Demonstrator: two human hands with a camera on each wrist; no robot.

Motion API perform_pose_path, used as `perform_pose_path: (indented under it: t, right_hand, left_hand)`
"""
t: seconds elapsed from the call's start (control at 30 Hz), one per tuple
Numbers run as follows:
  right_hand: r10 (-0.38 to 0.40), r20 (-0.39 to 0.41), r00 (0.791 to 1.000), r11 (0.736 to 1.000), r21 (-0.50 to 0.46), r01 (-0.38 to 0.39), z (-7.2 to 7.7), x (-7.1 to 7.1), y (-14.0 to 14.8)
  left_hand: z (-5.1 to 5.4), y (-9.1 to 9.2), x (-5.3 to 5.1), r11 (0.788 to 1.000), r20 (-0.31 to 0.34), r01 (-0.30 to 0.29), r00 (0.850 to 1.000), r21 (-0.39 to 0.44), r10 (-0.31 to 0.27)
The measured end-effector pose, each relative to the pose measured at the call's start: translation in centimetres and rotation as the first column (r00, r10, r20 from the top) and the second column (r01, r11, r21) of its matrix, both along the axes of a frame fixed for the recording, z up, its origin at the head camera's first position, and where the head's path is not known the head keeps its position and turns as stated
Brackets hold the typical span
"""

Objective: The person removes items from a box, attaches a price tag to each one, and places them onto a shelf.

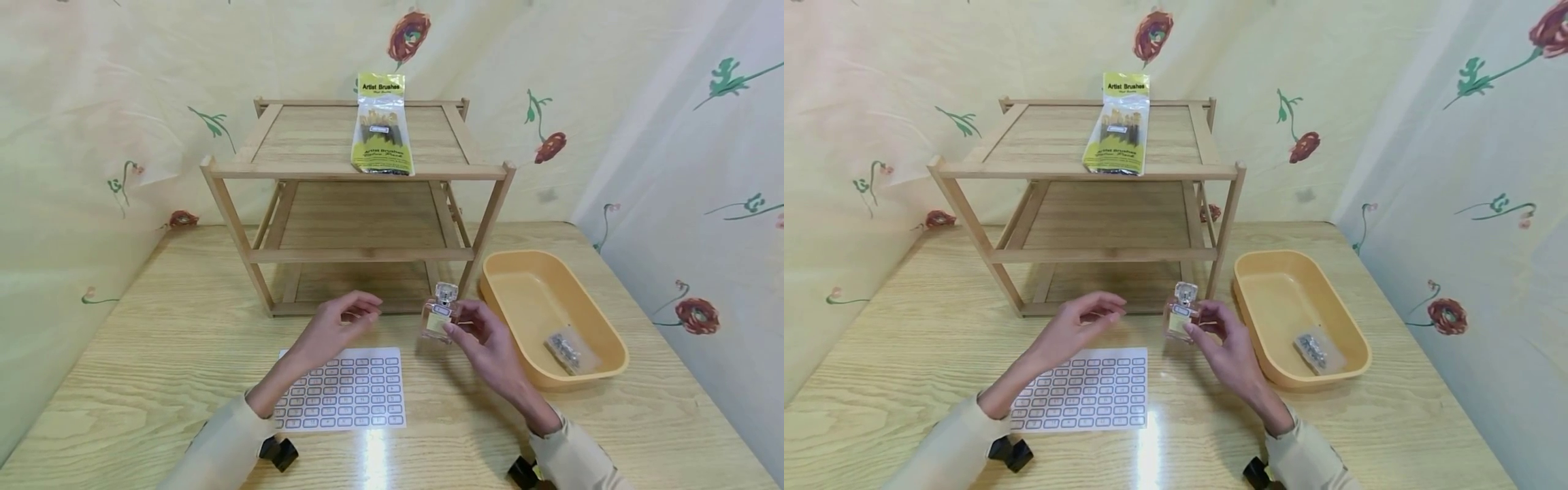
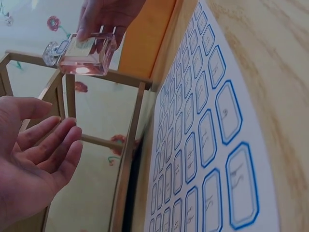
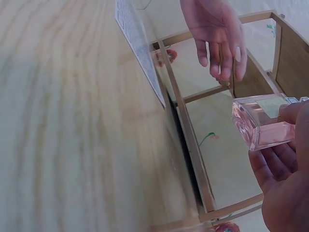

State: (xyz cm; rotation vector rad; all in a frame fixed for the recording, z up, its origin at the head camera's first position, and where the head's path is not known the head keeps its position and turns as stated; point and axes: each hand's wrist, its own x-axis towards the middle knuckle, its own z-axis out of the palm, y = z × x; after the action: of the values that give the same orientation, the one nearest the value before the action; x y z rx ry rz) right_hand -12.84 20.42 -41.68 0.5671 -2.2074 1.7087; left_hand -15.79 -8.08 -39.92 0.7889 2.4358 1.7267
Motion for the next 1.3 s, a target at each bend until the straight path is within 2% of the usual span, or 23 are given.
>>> perform_pose_path:
  t: [0.3, 0.57, 0.83, 1.0, 1.3]
  right_hand:
    - [0.009, -0.019, 1.0, 1.0, 0.003, -0.009, 0.8, -0.3, 0.0]
    - [0.024, -0.032, 0.999, 0.999, 0.029, -0.023, 1.6, -0.7, -0.3]
    - [0.036, -0.027, 0.999, 0.998, 0.047, -0.034, 2.6, -1.0, -1.1]
    - [0.039, -0.061, 0.997, 0.998, 0.044, -0.036, 3.0, -1.4, -1.8]
    - [0.04, -0.057, 0.998, 0.998, 0.044, -0.037, 3.8, -2.3, -2.5]
  left_hand:
    - [0.5, -1.6, 0.1, 0.999, -0.05, -0.048, 0.998, 0.013, 0.049]
    - [0.5, -3.0, 0.1, 0.996, -0.048, -0.084, 0.995, 0.021, 0.085]
    - [0.7, -4.4, 0.0, 0.991, -0.094, -0.126, 0.987, 0.046, 0.13]
    - [0.5, -5.0, -0.1, 0.989, -0.094, -0.142, 0.985, 0.05, 0.146]
    - [0.8, -6.5, 0.1, 0.982, -0.12, -0.17, 0.976, 0.085, 0.18]
